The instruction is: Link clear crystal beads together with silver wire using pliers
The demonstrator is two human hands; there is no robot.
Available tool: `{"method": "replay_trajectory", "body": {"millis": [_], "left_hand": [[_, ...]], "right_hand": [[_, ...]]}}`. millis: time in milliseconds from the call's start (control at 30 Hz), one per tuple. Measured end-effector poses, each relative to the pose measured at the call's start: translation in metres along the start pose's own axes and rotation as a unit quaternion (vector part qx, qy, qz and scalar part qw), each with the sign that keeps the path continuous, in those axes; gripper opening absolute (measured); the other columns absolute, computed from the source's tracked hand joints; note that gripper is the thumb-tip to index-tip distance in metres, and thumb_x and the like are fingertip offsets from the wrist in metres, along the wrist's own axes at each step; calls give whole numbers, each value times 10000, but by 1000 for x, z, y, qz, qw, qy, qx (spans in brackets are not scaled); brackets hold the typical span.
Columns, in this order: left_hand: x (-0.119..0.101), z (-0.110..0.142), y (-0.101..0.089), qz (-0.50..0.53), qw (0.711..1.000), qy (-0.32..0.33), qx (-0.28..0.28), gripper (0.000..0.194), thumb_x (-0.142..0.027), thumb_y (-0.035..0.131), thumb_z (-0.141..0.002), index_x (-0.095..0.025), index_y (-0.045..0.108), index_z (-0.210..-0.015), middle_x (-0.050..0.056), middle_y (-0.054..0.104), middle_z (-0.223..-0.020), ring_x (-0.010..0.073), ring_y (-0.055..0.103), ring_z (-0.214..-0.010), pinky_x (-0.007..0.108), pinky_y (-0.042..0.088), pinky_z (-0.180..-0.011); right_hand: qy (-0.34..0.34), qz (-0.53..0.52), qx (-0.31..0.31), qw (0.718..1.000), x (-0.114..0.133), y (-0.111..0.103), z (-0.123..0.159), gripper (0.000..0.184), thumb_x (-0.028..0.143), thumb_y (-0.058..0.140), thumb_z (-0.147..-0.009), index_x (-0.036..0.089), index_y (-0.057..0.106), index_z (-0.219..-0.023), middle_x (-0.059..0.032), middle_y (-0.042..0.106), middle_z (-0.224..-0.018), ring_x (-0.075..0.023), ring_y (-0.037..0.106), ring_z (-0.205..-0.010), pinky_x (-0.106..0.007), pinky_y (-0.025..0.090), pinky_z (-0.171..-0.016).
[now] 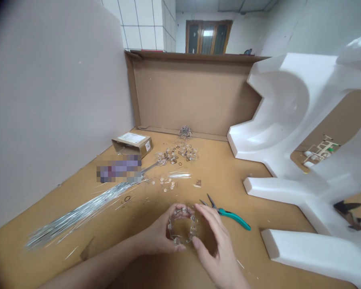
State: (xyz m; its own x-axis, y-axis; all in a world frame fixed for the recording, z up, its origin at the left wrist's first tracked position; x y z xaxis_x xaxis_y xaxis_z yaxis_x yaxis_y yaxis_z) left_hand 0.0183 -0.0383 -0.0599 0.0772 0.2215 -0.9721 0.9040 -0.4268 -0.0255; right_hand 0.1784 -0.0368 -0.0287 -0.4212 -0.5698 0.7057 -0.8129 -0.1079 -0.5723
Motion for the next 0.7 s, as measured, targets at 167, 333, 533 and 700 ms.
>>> {"method": "replay_trajectory", "body": {"millis": [167, 333, 533, 700], "left_hand": [[-2, 2, 1, -48, 999, -20, -2, 749, -182, 751, -551, -160, 336, -1174, 137, 477, -1193, 245, 445, -1137, 400, 331, -977], [-5, 2, 1, -68, 997, -22, -2, 757, -191, 748, -548, -165, 328, -1178, 131, 467, -1202, 245, 436, -1142, 400, 325, -981], [-6, 2, 2, -63, 998, -22, 4, 742, -182, 738, -559, -177, 335, -1182, 125, 474, -1199, 244, 446, -1131, 392, 337, -967], [-4, 1, 2, -57, 998, -23, 1, 747, -179, 743, -551, -172, 336, -1178, 127, 477, -1196, 244, 448, -1130, 388, 338, -966]], "right_hand": [[-22, 12, -15, 1000, 2, 0, -2, 333, 241, 506, -800, 278, 504, -1131, -61, 560, -1148, -236, 488, -1099, -366, 429, -894], [-33, 15, -32, 999, 3, -1, -3, 291, 229, 531, -785, 274, 540, -1072, -58, 610, -1026, -236, 543, -992, -385, 441, -852], [-29, 17, -33, 999, 5, -2, -4, 289, 243, 529, -784, 266, 540, -1071, -63, 614, -1005, -242, 545, -975, -387, 448, -830], [-38, 13, -38, 998, 8, -3, -4, 309, 230, 538, -782, 278, 525, -1087, -47, 610, -998, -222, 546, -963, -360, 444, -828]]}}
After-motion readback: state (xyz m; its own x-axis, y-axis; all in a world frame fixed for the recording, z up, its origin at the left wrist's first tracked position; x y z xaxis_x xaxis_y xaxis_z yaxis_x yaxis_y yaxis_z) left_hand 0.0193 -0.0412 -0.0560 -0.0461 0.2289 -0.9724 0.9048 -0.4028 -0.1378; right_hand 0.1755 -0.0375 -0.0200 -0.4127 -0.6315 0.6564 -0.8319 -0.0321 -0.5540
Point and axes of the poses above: each hand's wrist, its own z-axis away from the middle knuckle, its own y-axis out of the palm, x = y × z, the point moved 4 cm from there along -z, towards the middle knuckle
